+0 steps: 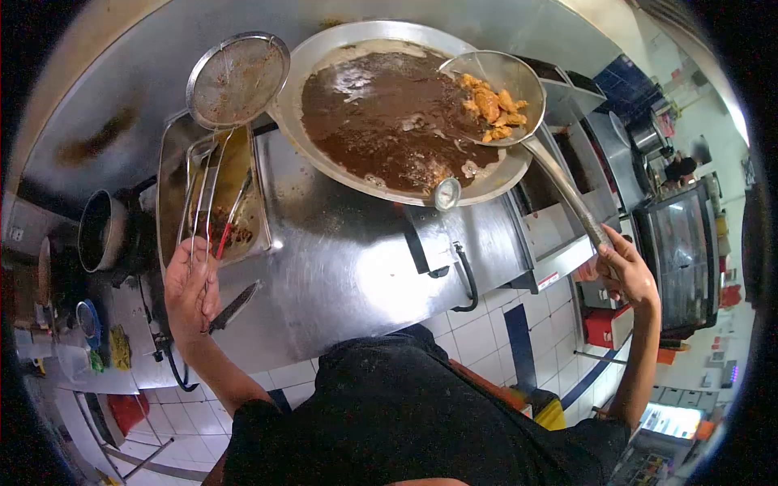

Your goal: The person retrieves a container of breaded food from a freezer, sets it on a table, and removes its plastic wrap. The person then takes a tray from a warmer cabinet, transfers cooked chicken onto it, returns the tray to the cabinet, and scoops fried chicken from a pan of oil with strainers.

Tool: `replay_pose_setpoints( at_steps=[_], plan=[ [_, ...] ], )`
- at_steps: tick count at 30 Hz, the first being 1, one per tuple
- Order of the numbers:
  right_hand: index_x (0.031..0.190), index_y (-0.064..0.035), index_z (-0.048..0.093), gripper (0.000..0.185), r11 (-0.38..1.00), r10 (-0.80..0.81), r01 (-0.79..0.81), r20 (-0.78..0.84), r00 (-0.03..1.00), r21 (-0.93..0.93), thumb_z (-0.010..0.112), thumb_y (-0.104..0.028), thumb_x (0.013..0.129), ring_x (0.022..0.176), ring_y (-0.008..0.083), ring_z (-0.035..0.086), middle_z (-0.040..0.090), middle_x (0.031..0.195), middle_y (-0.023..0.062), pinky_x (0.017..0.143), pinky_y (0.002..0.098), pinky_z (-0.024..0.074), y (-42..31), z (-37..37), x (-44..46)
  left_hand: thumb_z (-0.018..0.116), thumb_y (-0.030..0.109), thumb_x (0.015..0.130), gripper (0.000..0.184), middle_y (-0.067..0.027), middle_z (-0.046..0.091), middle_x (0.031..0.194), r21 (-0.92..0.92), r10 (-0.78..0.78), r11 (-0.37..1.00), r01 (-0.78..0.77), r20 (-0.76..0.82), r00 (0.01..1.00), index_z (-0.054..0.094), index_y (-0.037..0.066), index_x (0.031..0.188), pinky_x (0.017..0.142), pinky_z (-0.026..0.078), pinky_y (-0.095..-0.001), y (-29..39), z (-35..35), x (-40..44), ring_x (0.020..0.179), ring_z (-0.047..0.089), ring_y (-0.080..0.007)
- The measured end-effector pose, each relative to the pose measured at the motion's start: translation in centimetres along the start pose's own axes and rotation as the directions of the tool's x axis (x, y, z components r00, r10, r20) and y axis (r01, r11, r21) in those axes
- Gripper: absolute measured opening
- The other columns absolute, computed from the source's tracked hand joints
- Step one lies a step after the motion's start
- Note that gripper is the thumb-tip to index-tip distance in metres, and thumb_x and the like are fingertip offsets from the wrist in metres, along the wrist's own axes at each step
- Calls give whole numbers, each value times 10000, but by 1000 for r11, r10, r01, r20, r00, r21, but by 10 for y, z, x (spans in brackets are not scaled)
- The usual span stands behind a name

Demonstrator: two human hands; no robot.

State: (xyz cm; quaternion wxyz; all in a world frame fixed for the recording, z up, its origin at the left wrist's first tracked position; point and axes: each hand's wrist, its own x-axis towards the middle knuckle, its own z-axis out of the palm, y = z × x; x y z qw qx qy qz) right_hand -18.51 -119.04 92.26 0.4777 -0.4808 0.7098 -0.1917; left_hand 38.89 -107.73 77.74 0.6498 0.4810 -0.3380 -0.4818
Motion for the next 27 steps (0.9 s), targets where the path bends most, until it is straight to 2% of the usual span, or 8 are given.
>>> replay_pose_setpoints(
  at_steps=[4, 7, 9, 11, 15, 18, 20, 27],
  plan=[
    [1452, -62, 338, 597, 991, 14, -17, -26, 1000, -131, 592, -233, 939, 615, 72, 471, 544, 805, -4, 488, 230, 380, -1, -14, -4, 555, 159, 938, 301, 7, 492, 716, 5, -21, 1000, 21, -24, 999, 451, 18, 1182, 305, 270, -161, -1, 15, 8, 368, 352, 1],
    [1450, -59, 340, 600, 962, 27, -20, 19, 999, -271, 600, -221, 933, 582, 76, 452, 526, 791, -7, 472, 238, 362, -19, -9, -16, 560, 171, 937, 297, 13, 489, 709, 17, -39, 999, 39, -3, 999, 457, 21, 1171, 304, 267, -162, 4, 25, 14, 366, 342, 1],
    [1447, -58, 341, 606, 971, 53, -36, 65, 996, -237, 613, -205, 925, 551, 80, 428, 512, 786, -8, 466, 244, 352, -19, -11, -16, 561, 174, 936, 293, 17, 487, 707, 23, -45, 999, 45, 15, 999, 460, 22, 1165, 304, 263, -162, 8, 30, 16, 364, 334, 1],
    [1444, -59, 336, 605, 989, 65, -42, 165, 984, -142, 617, -192, 925, 524, 77, 405, 487, 748, -12, 449, 250, 341, -13, -20, -11, 514, 60, 927, 237, -12, 496, 733, -10, -61, 998, 61, 24, 998, 453, 10, 1151, 303, 265, -159, 14, 35, 18, 372, 352, -12],
    [1468, -71, 271, 619, 991, 128, -114, 259, 957, -69, 583, -157, 941, 461, 70, 376, 411, 647, -22, 382, 251, 319, -18, -17, -9, 517, 67, 930, 235, -9, 496, 725, 32, -63, 998, 62, 27, 998, 453, 6, 1148, 304, 266, -156, 22, 44, 20, 374, 349, -10],
    [1471, -75, 258, 608, 989, 146, -137, 309, 940, -51, 558, -150, 948, 402, 71, 350, 393, 624, -22, 335, 247, 316, -18, -6, -4, 554, 199, 942, 276, 34, 459, 671, 176, -58, 983, 57, -3, 998, 474, 22, 1138, 305, 247, -164, 29, 50, 25, 369, 326, 6],
    [1452, -67, 290, 584, 983, 148, -176, 340, 929, 53, 560, -163, 943, 352, 58, 357, 432, 618, -5, 294, 212, 301, -18, 8, 0, 513, 49, 915, 233, 0, 483, 705, 237, -103, 968, 76, 105, 989, 465, 0, 1138, 320, 277, -178, 35, 51, 34, 374, 355, -23],
    [1432, -111, 331, 528, 946, 14, -168, 483, 876, 277, 541, -175, 951, 335, 39, 332, 429, 607, -6, 269, 198, 274, 3, 52, 14, 494, 61, 928, 192, 6, 458, 709, 587, -203, 808, 43, 208, 957, 477, -7, 1107, 347, 295, -206, 54, 89, 73, 395, 356, -31]
  ],
)
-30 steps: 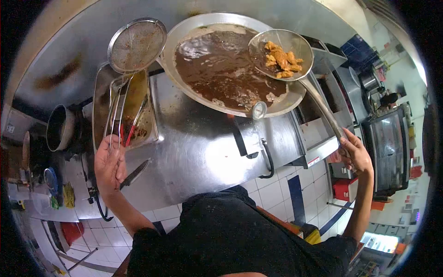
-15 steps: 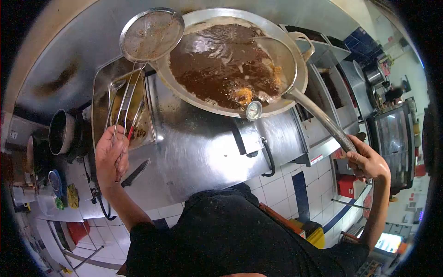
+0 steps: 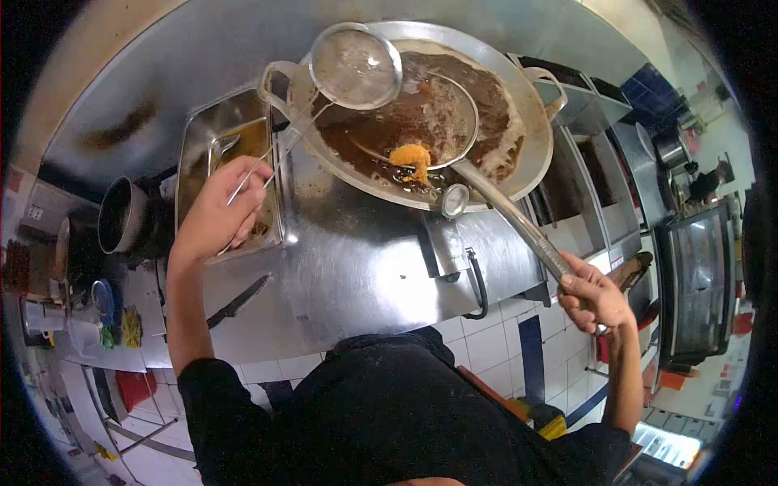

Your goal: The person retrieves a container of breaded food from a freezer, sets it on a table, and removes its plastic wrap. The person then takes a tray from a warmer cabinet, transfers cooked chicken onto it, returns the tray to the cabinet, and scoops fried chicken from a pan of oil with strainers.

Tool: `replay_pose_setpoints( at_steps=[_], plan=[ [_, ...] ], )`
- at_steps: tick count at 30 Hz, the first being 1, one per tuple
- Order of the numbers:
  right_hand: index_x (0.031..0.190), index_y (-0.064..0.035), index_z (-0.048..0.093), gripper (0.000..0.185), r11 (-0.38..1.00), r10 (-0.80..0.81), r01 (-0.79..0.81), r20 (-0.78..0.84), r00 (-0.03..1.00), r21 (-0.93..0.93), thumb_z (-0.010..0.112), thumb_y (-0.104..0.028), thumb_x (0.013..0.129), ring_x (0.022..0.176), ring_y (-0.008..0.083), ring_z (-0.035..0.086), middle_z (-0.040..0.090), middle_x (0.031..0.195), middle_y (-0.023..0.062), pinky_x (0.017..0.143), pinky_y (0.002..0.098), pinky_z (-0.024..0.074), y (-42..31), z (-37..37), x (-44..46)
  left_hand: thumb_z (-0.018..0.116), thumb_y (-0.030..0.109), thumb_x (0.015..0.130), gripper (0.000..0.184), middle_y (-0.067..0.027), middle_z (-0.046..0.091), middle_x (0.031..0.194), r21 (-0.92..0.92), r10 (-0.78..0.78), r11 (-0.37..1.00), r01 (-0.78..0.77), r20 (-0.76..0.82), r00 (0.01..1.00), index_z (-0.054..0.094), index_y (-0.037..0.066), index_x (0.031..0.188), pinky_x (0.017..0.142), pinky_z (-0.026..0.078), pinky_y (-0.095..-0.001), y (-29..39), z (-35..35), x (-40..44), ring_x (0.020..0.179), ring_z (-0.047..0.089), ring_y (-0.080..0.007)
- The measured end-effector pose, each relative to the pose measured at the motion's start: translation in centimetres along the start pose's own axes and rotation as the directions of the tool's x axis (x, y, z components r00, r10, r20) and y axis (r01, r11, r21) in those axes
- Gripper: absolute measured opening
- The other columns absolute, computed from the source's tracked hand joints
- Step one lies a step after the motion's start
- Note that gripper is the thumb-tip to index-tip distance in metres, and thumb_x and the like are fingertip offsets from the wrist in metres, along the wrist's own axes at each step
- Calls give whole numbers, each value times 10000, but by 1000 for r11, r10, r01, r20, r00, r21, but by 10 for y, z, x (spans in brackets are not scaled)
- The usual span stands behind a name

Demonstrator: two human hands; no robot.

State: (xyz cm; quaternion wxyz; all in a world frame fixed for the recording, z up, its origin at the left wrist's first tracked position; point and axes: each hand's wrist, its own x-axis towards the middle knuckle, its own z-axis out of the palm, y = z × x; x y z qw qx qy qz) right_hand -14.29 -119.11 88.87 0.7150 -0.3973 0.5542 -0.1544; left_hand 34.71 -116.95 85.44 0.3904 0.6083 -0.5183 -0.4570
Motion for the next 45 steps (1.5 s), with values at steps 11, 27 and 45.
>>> replay_pose_setpoints(
  at_steps=[11, 27, 45],
  plan=[
    [1475, -143, 252, 550, 984, -124, 117, 48, 991, 135, 495, -193, 984, 376, 58, 356, 436, 638, 9, 294, 216, 313, 40, -1, 14, 489, 90, 912, 249, -194, 629, 891, 675, 236, 716, -178, 6, 972, 558, -37, 1115, 808, 502, -390, 17, 18, 58, 870, 638, -283],
    [1460, -85, 259, 579, 972, -178, 160, -92, 980, -175, 527, -160, 953, 395, 99, 405, 450, 645, 15, 335, 255, 372, 14, 7, 15, 524, 74, 884, 410, 5, 480, 659, 288, -169, 955, 74, 322, 932, 468, -60, 1267, 357, 304, -223, 10, 21, 111, 431, 396, -38],
    [1452, -92, 287, 556, 991, -108, 100, -96, 990, -83, 527, -138, 953, 393, 78, 416, 451, 644, 3, 320, 227, 369, 10, -9, 6, 522, 8, 841, 364, -216, 615, 775, 705, 352, 516, -486, 343, 871, 506, -17, 1203, 712, 481, -444, 7, 40, 121, 765, 624, -369]
  ],
)
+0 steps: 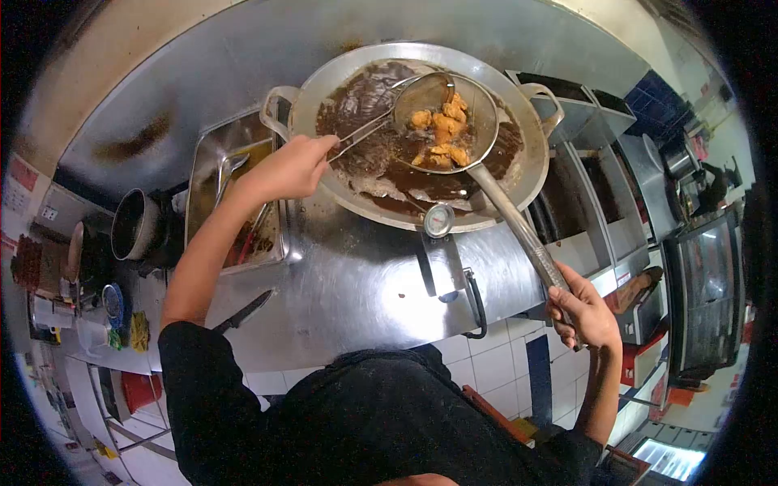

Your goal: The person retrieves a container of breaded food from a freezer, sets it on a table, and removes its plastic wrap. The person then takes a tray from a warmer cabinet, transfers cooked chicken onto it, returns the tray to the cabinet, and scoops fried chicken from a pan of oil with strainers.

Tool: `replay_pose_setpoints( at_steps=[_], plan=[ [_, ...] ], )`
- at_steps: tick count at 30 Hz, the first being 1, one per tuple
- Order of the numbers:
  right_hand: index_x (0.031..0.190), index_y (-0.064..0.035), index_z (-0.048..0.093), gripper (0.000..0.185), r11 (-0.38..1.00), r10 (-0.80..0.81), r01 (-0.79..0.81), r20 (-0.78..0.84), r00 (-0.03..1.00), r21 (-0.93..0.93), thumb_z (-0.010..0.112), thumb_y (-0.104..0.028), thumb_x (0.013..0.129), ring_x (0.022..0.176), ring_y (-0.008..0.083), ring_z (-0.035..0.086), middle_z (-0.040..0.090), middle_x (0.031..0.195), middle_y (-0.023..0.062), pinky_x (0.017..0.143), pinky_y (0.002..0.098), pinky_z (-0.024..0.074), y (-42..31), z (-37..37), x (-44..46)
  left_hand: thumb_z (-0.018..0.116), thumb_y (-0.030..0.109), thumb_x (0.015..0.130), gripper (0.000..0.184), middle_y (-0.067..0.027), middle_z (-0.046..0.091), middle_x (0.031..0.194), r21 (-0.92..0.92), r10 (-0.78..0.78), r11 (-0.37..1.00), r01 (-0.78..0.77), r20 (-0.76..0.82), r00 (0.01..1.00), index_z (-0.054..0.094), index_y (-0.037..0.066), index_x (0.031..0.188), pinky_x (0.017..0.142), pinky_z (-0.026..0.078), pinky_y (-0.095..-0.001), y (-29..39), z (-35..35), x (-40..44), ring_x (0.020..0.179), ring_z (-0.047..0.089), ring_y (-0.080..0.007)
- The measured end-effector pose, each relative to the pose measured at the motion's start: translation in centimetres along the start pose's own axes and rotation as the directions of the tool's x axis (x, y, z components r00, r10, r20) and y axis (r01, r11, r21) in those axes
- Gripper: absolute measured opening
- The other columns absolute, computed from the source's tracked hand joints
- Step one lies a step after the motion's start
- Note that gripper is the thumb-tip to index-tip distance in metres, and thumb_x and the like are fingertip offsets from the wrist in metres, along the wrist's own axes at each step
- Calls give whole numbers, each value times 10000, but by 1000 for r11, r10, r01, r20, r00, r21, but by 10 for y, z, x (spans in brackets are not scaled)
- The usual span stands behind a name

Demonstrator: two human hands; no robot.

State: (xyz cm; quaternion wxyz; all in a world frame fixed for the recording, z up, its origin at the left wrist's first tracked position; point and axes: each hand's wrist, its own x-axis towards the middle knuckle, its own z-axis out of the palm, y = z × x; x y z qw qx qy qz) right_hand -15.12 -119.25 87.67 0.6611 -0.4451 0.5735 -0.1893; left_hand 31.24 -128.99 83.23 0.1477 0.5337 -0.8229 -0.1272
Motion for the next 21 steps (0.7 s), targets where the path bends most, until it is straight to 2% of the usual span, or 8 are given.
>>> replay_pose_setpoints(
  at_steps=[4, 7, 9, 12, 17, 18, 19, 21],
  plan=[
    [1454, -83, 275, 560, 1000, -15, 16, 34, 999, -10, 523, -135, 954, 394, 77, 423, 462, 643, 6, 317, 227, 369, 1, -4, 1, 563, -23, 793, 406, -251, 627, 822, 317, 76, 946, -67, -14, 997, 511, -12, 1196, 741, 475, -494, 11, -23, 3, 847, 613, -438],
    [1450, -73, 280, 557, 1000, 1, -1, 11, 1000, -12, 524, -132, 953, 390, 77, 423, 468, 642, 7, 315, 227, 368, -1, 0, -2, 596, -78, 716, 445, -246, 628, 920, 326, -8, 945, -31, 119, 993, 502, -55, 1150, 784, 515, -460, 28, -54, 12, 925, 610, -424],
    [1448, -71, 283, 553, 1000, -5, 5, 19, 1000, -10, 524, -132, 954, 387, 77, 422, 467, 641, 6, 315, 227, 369, -1, 0, -3, 563, -39, 786, 445, -255, 630, 854, 263, 81, 960, -95, 64, 995, 503, -19, 1227, 752, 476, -482, 14, -56, 15, 871, 607, -444],
    [1445, -68, 289, 548, 1000, -14, 14, 34, 999, -13, 523, -135, 954, 386, 78, 423, 467, 641, 7, 316, 228, 371, -1, 0, -3, 571, -28, 794, 458, -266, 631, 902, 216, -17, 976, -21, 171, 985, 496, -32, 1245, 776, 479, -458, 21, -67, 14, 895, 604, -444],
    [1441, -57, 290, 547, 999, -27, 29, 58, 998, -27, 525, -144, 955, 391, 83, 431, 469, 641, 10, 321, 231, 379, 3, 4, 2, 566, 63, 842, 489, -227, 632, 874, -9, -19, 1000, 22, 204, 979, 466, -36, 1311, 860, 458, -418, 1, -33, 19, 880, 623, -339],
    [1443, -51, 285, 553, 997, -41, 45, 53, 998, -62, 526, -144, 954, 392, 88, 437, 478, 645, 13, 322, 236, 384, 6, 5, 6, 544, 95, 863, 496, -132, 597, 753, -79, -12, 996, 32, 241, 970, 453, -39, 1332, 680, 503, -365, 2, -26, 23, 673, 607, -223],
    [1445, -45, 280, 560, 992, -69, 73, 43, 997, -101, 528, -145, 953, 394, 92, 442, 486, 649, 17, 323, 241, 389, 5, 3, 9, 544, 95, 863, 496, -132, 597, 753, -73, -6, 997, 23, 225, 974, 453, -39, 1332, 680, 503, -365, 2, -30, 22, 673, 607, -223],
    [1462, -48, 255, 589, 991, -45, 43, -15, 999, -128, 531, -148, 951, 416, 105, 469, 511, 671, 29, 331, 258, 404, 4, 0, 4, 528, 94, 872, 506, -36, 528, 682, -435, -171, 812, 389, 460, 871, 431, -44, 1350, 449, 436, -287, 8, -35, 17, 481, 505, -118]
  ],
)
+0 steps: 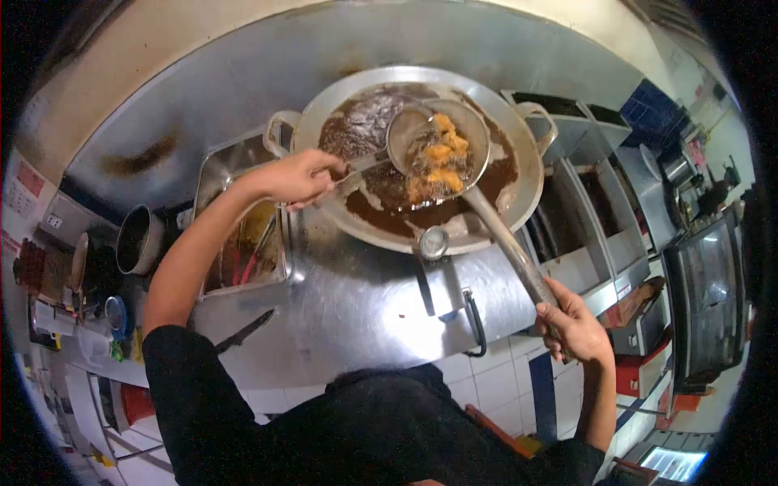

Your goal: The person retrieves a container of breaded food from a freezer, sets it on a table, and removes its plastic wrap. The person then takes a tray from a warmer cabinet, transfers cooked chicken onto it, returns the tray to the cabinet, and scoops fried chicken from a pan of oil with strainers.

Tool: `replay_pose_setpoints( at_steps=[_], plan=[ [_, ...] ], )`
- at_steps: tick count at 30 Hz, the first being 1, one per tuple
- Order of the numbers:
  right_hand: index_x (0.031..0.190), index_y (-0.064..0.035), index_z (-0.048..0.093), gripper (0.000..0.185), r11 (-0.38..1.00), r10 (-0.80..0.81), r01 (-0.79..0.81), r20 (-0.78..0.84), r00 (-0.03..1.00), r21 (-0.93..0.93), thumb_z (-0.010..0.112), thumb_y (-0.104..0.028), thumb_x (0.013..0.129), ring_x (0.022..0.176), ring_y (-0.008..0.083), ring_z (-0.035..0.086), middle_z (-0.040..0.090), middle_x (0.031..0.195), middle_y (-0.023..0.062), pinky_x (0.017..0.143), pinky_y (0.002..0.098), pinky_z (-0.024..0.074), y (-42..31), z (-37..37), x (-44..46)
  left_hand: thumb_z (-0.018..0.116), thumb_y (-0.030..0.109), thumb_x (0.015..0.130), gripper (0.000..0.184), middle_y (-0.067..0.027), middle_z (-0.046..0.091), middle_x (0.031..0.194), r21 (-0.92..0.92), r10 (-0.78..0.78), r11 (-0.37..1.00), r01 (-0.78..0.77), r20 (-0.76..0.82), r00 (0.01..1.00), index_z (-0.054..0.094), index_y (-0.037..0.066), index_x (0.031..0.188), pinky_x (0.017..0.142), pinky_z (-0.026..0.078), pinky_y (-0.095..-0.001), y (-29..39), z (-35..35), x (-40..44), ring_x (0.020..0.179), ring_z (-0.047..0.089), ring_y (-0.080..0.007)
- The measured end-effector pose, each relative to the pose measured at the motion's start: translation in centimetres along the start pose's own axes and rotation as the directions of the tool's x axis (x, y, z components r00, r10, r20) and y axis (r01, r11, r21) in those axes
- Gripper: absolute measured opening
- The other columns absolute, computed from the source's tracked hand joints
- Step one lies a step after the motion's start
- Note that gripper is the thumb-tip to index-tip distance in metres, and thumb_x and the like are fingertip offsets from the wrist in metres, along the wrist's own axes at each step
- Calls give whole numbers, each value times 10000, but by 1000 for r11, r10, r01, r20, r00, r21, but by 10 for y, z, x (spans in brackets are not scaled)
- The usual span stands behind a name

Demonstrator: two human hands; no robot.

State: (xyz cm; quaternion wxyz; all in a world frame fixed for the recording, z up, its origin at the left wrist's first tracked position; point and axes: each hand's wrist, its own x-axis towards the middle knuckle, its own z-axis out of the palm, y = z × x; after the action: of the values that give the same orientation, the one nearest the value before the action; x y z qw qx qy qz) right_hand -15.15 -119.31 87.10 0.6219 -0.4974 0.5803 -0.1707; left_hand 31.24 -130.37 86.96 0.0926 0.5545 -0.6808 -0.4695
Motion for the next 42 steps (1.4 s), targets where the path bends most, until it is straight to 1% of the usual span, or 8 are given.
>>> replay_pose_setpoints(
  at_steps=[1, 5, 8, 9, 16, 26, 33, 42],
  plan=[
    [1462, -57, 260, 586, 1000, -6, 6, 7, 1000, -8, 533, -151, 952, 416, 102, 465, 507, 670, 26, 332, 257, 402, -2, -1, -4, 498, 95, 901, 485, 22, 477, 644, -107, 36, 994, -36, -2, 999, 413, -48, 1357, 336, 302, -221, -7, -1, 1, 386, 388, -40],
    [1456, -78, 282, 566, 998, 23, -27, 67, 997, 52, 533, -154, 955, 412, 92, 445, 488, 669, 15, 336, 256, 396, -6, -3, -5, 500, 107, 937, 442, 23, 470, 636, -356, 34, 934, -19, 38, 999, 419, -57, 1339, 342, 291, -216, -16, 5, 13, 391, 375, -27],
    [1449, -80, 293, 551, 994, 25, -32, 69, 997, 107, 529, -153, 957, 409, 83, 431, 474, 667, 7, 336, 249, 392, 2, -10, -4, 537, 125, 930, 464, 20, 478, 644, -375, 15, 927, -17, -10, 1000, 414, -54, 1339, 340, 301, -215, -26, 6, 7, 388, 375, -30],
    [1448, -113, 324, 540, 990, 18, -20, 17, 1000, 141, 537, -155, 953, 377, 73, 384, 461, 646, 14, 307, 221, 333, 4, -6, -7, 555, 129, 923, 459, 17, 481, 644, -376, 12, 926, -28, -44, 999, 423, -52, 1323, 333, 301, -203, -24, 8, 1, 387, 376, -25],
    [1464, -93, 271, 572, 985, 19, -27, 44, 999, 172, 531, -151, 957, 396, 70, 409, 479, 665, 9, 323, 231, 366, 4, -10, -2, 618, 192, 899, 503, 17, 489, 691, -508, 8, 854, -117, -212, 977, 439, -44, 1306, 321, 279, -169, -42, 12, -10, 386, 362, -11],
    [1444, -101, 312, 533, 984, 5, -4, -5, 1000, 179, 521, -161, 958, 387, 63, 397, 475, 656, 2, 324, 229, 364, -2, -11, -7, 559, 108, 921, 438, 7, 489, 724, -690, 47, 667, -283, -340, 939, 436, -51, 1309, 316, 271, -150, -47, 10, -43, 417, 355, 7],
    [1321, -98, 413, 388, 999, 9, -15, -128, 992, -44, 507, -178, 954, 398, 80, 405, 467, 661, 9, 331, 233, 362, -38, -10, -3, 533, 79, 934, 316, 5, 502, 765, -703, -21, 651, -286, -394, 919, 465, -36, 1221, 322, 260, -144, -44, -11, -72, 425, 347, 12],
    [1222, -79, 451, 291, 997, 60, -65, -90, 994, -53, 498, -196, 960, 453, 48, 413, 480, 692, 2, 352, 209, 360, -70, 19, 38, 514, 60, 932, 407, 23, 497, 749, -711, -34, 636, -302, -416, 909, 425, -69, 1308, 310, 248, -134, -42, -24, -90, 437, 344, 26]
  ],
)
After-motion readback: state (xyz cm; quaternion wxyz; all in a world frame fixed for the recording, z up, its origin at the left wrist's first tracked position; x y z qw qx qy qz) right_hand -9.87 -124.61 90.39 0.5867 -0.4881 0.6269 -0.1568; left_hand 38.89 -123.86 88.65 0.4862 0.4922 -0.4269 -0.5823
